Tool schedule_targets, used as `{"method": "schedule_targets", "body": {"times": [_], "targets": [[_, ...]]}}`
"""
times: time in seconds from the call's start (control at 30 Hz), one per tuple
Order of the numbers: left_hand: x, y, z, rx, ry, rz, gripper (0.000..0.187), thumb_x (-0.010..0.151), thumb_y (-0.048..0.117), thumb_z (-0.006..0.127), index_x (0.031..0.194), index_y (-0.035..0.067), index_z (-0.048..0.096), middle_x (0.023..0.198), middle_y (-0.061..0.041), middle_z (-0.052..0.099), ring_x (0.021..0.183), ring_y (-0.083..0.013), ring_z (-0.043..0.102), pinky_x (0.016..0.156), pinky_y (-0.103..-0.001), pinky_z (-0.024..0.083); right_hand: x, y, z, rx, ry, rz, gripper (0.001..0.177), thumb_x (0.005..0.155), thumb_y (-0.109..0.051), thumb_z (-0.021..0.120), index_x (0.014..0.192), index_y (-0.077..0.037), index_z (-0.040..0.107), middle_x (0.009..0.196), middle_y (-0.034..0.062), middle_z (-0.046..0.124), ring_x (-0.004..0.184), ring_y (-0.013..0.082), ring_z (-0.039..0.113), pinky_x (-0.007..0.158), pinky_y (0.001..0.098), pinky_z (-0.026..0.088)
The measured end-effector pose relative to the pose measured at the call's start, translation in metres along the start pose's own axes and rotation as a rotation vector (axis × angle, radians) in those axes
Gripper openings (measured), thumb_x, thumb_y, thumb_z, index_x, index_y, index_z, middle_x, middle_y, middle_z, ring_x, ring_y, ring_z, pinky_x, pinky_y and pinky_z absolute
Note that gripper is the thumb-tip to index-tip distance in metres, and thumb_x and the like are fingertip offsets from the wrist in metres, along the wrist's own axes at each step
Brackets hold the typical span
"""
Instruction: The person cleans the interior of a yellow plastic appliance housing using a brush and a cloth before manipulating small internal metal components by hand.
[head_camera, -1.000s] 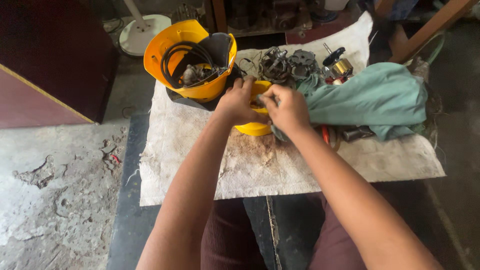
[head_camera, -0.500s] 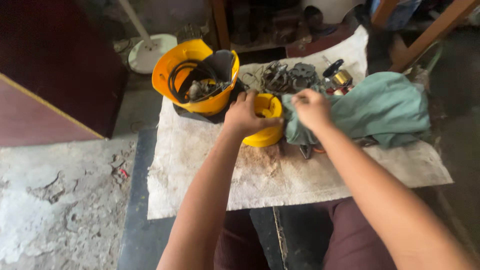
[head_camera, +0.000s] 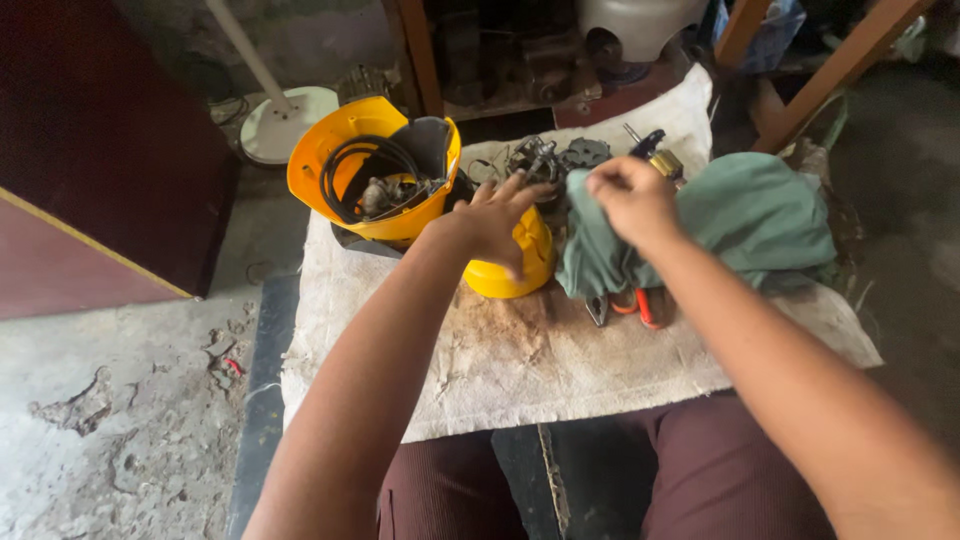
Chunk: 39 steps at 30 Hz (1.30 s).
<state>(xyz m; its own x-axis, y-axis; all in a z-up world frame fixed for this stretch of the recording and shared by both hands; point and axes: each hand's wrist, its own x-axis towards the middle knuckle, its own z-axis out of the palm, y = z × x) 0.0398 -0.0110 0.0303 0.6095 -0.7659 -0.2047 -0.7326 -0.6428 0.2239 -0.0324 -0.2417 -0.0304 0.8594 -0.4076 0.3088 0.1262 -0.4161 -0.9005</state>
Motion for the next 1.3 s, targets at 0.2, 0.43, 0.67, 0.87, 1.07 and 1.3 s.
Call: {"method": "schedule_targets", "body": {"times": [0.2, 0.43, 0.67, 0.87, 1.07, 1.3], "targets": [[-0.009, -0.002, 0.038, -0.183, 0.395, -0.056, 0.133, 0.046, 0.054, 0.095, 0.156, 0.016, 0.032, 0.153, -0.014, 0.042, 0.144, -0.0376, 0.036, 0.116, -0.044, 0.036, -0.028, -0.025, 0.035, -0.299, -0.12, -0.121, 0.019, 0.081, -0.019, 0.085, 0.094, -0.009, 0.077, 0.088, 0.004, 0.079, 0.075, 0.0101, 0.073, 0.068, 0.0269, 0.057], [-0.006, -0.007, 0.05, -0.181, 0.477, -0.05, 0.119, 0.049, 0.057, 0.092, 0.149, 0.013, 0.044, 0.139, -0.013, 0.053, 0.133, -0.0363, 0.046, 0.111, -0.043, 0.042, -0.028, -0.039, 0.059, -0.285, -0.052, -0.066, 0.018, 0.078, -0.02, 0.087, 0.089, -0.008, 0.078, 0.08, 0.0065, 0.077, 0.071, 0.0165, 0.073, 0.066, 0.0315, 0.056], [0.007, -0.019, 0.034, -0.322, 0.365, -0.056, 0.111, 0.042, 0.058, 0.093, 0.138, 0.015, 0.058, 0.131, -0.013, 0.057, 0.126, -0.034, 0.053, 0.11, -0.042, 0.043, -0.021, -0.032, 0.086, -0.342, 0.019, 0.078, 0.019, 0.083, -0.022, 0.081, 0.096, -0.011, 0.073, 0.084, 0.0095, 0.075, 0.074, 0.0247, 0.073, 0.067, 0.0366, 0.055], [0.023, -0.033, 0.05, -0.493, 0.407, -0.042, 0.093, 0.049, 0.05, 0.087, 0.132, 0.015, 0.063, 0.129, -0.014, 0.058, 0.115, -0.0354, 0.061, 0.101, -0.044, 0.05, -0.003, -0.008, 0.092, -0.39, -0.022, -0.012, 0.027, 0.084, -0.027, 0.08, 0.102, -0.011, 0.067, 0.096, 0.0119, 0.073, 0.085, 0.0307, 0.069, 0.069, 0.0411, 0.053], [0.039, -0.043, 0.055, -0.61, 0.441, -0.109, 0.044, 0.083, 0.034, 0.063, 0.124, 0.018, 0.069, 0.126, -0.015, 0.061, 0.113, -0.0334, 0.063, 0.099, -0.043, 0.051, 0.002, 0.007, 0.09, -0.291, -0.077, 0.083, 0.025, 0.088, -0.032, 0.077, 0.102, -0.013, 0.069, 0.087, 0.0094, 0.074, 0.079, 0.0251, 0.071, 0.071, 0.0364, 0.055], [0.036, -0.024, 0.073, -0.466, 0.693, -0.247, 0.029, 0.095, 0.034, 0.058, 0.116, 0.02, 0.073, 0.118, -0.009, 0.068, 0.114, -0.0353, 0.061, 0.098, -0.044, 0.048, -0.018, 0.017, 0.073, -0.069, -0.044, -0.122, 0.017, 0.09, -0.021, 0.079, 0.094, -0.008, 0.071, 0.084, 0.0026, 0.075, 0.077, 0.0104, 0.066, 0.072, 0.0283, 0.054]]}}
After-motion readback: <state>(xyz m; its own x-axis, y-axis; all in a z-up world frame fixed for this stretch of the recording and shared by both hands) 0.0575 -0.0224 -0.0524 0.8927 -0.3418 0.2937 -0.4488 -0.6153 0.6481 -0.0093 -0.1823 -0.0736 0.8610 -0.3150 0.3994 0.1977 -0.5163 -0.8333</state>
